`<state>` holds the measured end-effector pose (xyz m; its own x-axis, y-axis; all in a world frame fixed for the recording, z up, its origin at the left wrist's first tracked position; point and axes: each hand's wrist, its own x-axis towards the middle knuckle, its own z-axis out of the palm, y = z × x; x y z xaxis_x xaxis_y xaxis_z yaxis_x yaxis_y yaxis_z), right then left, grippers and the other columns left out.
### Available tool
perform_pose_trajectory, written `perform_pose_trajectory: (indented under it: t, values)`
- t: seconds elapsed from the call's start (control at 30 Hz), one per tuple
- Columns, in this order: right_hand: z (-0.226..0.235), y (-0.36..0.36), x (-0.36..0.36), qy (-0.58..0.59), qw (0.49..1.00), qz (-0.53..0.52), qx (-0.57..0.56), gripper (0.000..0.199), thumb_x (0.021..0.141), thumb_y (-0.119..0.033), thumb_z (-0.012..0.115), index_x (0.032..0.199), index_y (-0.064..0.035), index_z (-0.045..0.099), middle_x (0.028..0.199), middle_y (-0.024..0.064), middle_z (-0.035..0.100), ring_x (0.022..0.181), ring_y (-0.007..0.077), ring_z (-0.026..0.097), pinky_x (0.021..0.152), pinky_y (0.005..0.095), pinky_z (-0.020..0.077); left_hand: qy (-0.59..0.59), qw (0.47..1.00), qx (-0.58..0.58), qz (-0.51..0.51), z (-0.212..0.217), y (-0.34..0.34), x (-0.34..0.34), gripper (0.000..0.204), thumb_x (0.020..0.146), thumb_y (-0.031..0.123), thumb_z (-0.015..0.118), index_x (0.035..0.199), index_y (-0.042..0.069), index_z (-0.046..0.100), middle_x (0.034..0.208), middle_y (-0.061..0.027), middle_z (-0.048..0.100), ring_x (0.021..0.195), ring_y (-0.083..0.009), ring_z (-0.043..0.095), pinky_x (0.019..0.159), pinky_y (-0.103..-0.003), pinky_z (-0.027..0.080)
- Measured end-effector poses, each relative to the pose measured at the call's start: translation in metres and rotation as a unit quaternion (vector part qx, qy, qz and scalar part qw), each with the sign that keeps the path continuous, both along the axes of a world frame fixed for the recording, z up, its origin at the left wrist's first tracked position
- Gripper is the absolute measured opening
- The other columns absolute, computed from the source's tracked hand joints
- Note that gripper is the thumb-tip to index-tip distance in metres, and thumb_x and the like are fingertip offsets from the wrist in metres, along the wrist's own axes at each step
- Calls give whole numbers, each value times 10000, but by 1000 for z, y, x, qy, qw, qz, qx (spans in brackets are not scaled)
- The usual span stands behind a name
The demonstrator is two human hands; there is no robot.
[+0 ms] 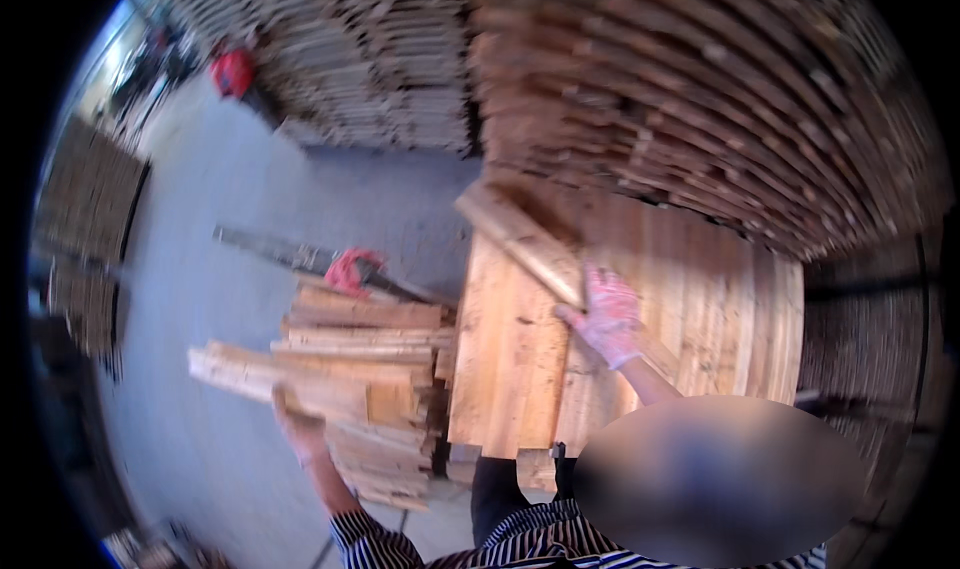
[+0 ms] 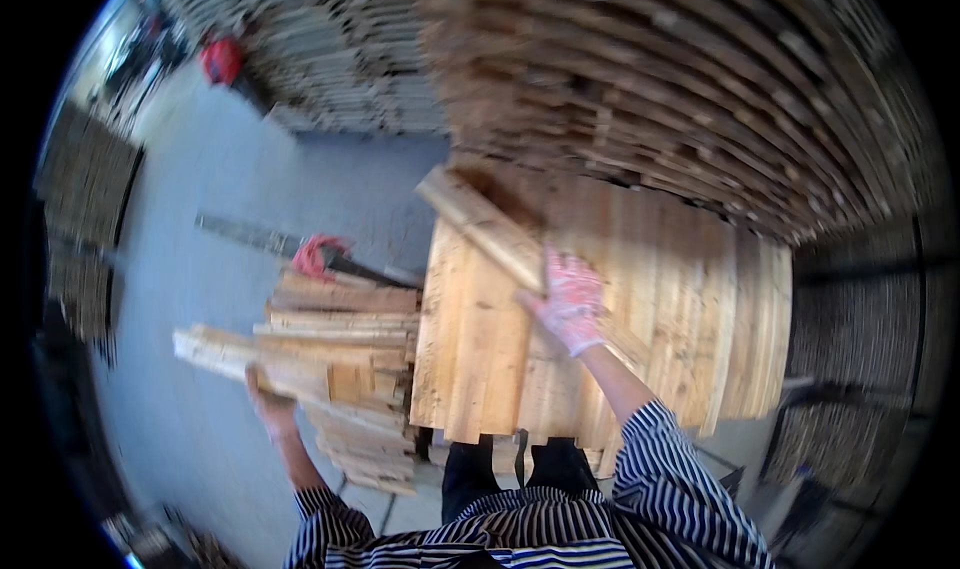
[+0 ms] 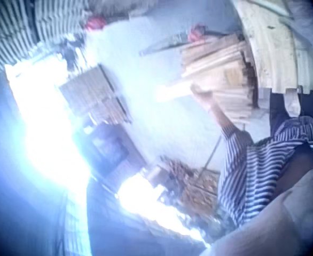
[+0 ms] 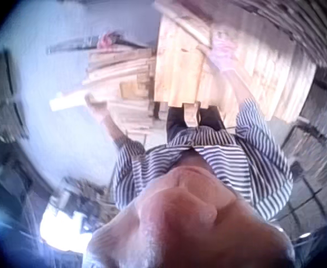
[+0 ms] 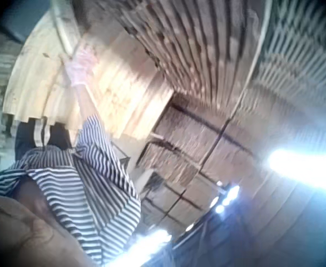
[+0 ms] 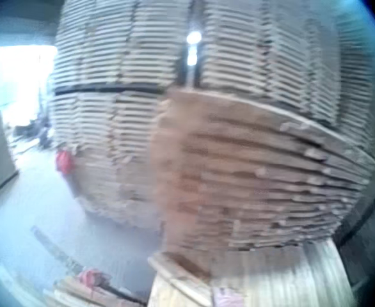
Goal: The person uses a manual pallet jack to transport a bundle of wooden planks across a warehouse floor. They then lift the planks by hand and stack them onto a large, organized pile of lumber.
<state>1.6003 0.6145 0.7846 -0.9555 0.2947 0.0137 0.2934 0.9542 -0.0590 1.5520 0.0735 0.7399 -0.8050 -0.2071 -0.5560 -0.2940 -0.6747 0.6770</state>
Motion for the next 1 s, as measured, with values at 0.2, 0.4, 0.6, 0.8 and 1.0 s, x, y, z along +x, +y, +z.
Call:
perform_pose_trajectory:
  t: [0.2,0.4,0.6,0.8,1.0]
  values:
    - [46,33,22,-6,970,-68,-233,915,799,-582,747,1492,-54,466,1301,232,608,1230,379,578,1038,476,472,81,991,-103,35,132,92,54,787,961,578,612,1544,84,422,1492,-161,515,1340,-320,526,1142,-505,420]
    - [183,-12,22,192,853,109,-473,983,725,-508,833,1477,-10,442,1362,238,554,1276,397,539,1076,451,459,228,964,-139,-18,198,214,40,798,929,449,717,1550,61,399,1419,-170,566,1251,-300,583,1068,-470,486]
    - [302,-6,66,198,844,158,-473,1012,564,-436,934,1412,-123,481,1303,139,621,1224,349,617,989,429,515,278,939,-109,-172,229,342,35,812,914,410,742,1549,47,389,1414,-173,567,1239,-293,584,1049,-455,497]
    - [289,71,97,309,762,159,-547,1021,664,-251,885,1511,-113,331,1349,148,592,1276,307,597,1036,392,488,267,903,-83,-326,228,448,39,829,898,371,767,1547,33,378,1409,-177,567,1228,-286,585,1031,-439,508]
    - [210,135,147,271,813,101,-505,1050,746,-247,861,1573,-89,235,1452,161,541,1342,280,542,1087,364,467,273,840,-90,-460,224,542,33,848,883,332,793,1546,18,368,1404,-181,568,1216,-278,586,1012,-423,519]
